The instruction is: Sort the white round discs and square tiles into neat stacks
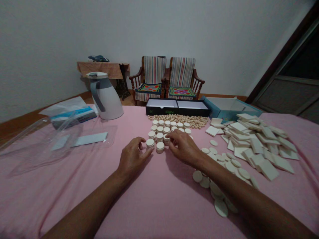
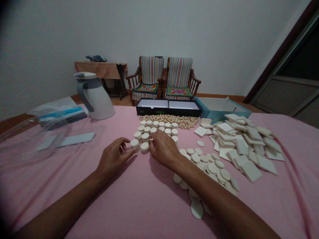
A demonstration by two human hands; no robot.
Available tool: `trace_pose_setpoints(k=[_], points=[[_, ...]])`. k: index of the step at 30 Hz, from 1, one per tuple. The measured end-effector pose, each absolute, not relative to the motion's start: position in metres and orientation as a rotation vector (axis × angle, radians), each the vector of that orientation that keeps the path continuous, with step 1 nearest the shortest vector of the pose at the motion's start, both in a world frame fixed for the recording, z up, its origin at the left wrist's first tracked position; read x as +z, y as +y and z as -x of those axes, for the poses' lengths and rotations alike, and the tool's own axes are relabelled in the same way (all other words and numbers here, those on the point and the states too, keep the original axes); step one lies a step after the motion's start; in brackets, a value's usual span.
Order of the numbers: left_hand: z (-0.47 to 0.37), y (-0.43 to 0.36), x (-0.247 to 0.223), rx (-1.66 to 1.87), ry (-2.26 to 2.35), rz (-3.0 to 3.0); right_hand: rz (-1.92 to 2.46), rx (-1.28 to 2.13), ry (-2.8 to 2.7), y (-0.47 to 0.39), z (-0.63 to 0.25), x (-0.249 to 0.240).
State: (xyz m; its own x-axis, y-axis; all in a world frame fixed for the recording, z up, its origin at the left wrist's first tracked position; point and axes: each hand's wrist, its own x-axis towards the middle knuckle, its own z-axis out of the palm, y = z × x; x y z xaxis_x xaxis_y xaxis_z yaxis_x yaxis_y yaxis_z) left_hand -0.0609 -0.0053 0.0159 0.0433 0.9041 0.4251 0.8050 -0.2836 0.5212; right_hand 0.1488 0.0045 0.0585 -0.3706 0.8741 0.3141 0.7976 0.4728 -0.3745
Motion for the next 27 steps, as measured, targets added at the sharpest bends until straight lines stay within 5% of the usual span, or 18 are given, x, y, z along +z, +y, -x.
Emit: trace_pose_setpoints(k=[11, 27], points=[[0.052, -0.001, 0.014, 1.570, 1.404, -1.308, 1.535, 0.279, -2.519, -0.022, -0.210, 0.049], [0.056, 0.009, 0.009, 1.603, 1.293, -1.072, 1.334, 0.172, -2.330, -0.010, -0.161, 0.051]])
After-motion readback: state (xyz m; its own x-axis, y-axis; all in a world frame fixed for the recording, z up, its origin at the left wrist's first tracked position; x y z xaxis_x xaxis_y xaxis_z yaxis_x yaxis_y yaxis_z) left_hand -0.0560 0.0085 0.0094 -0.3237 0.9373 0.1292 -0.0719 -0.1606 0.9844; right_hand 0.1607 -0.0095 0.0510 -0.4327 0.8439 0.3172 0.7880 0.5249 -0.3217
